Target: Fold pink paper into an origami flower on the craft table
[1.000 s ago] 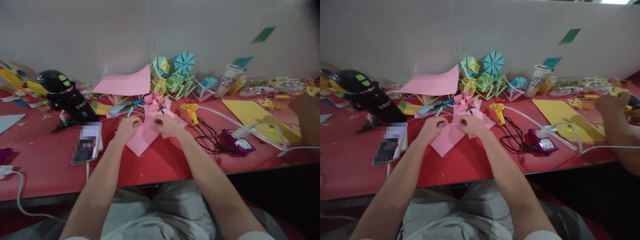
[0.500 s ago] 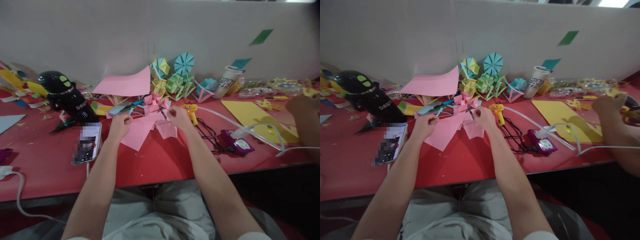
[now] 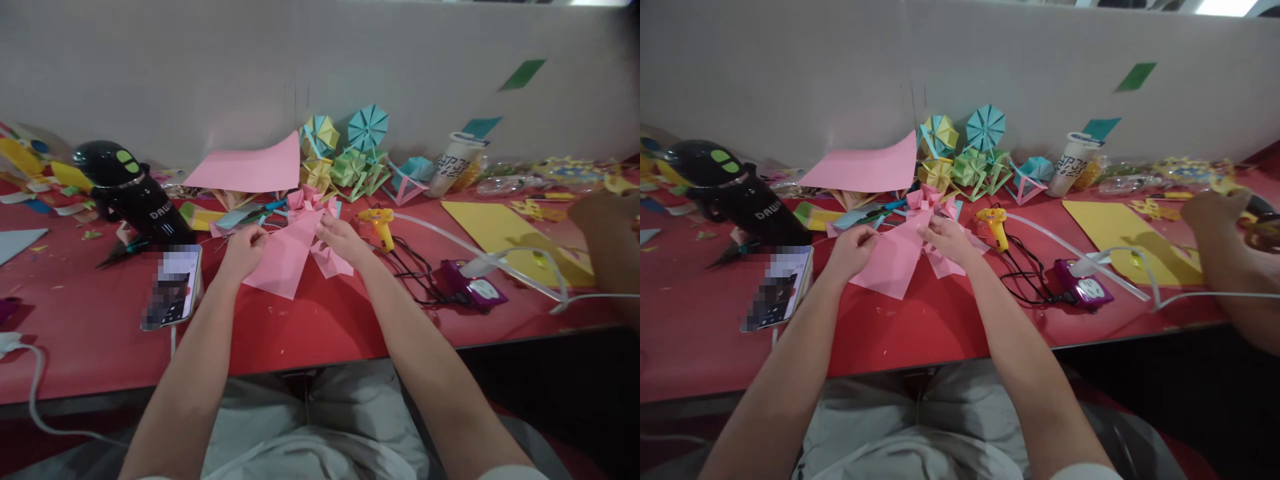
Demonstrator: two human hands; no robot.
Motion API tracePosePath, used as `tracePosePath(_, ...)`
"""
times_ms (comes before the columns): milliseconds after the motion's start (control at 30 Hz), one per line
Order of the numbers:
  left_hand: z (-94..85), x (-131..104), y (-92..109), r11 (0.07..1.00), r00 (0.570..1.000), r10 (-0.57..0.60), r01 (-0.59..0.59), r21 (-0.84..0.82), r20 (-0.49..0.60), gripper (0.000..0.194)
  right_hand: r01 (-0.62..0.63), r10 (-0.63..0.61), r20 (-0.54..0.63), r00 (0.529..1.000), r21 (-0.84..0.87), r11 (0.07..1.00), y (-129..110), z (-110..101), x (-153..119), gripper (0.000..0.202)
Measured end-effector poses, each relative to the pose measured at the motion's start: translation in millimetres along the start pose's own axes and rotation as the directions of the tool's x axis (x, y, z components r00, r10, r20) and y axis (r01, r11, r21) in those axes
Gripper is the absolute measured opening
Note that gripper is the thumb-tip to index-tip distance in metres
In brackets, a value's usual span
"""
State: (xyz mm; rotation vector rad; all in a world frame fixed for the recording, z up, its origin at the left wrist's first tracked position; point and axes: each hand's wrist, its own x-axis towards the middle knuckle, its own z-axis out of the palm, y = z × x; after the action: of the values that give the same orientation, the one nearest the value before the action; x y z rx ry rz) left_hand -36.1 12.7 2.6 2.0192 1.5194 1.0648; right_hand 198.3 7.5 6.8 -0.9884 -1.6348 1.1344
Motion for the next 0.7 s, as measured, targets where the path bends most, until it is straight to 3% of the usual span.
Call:
tracePosePath(167, 6.0, -3.5, 6.2, 0.998, 0.999, 0.035, -0.033, -0.048, 0.041, 0.009, -0.02, -0.011, -0.141, 0.99, -0.211, 0.977, 7.0, 8.7, 1.8, 0.029)
tracePosePath(267, 9.9, -4.3, 11.9, 0.99, 0.996, 0.074, -0.068, -0.127, 0.047, 0.01, 0.0, -0.037, -0.117, 0.992, -0.301, 0.954, 6.5, 15.9, 1.1, 0.025)
tracePosePath(500, 13.9, -3.9, 20.3, 0.974, 0.993, 0.119, -0.113, -0.197, 0.017, 0.012, 0.12, -0.121, 0.014, 0.993, -0.282, 0.952, 3.8, 29.7, -0.4, 0.025)
tracePosePath(700, 12.4, -3.5, 19.3, 0.98, 0.995, 0.095, -0.097, -0.173, -0.025, 0.009, 0.146, -0.182, -0.091, 0.979, -0.312, 0.939, 2.4, 33.9, -1.8, 0.024)
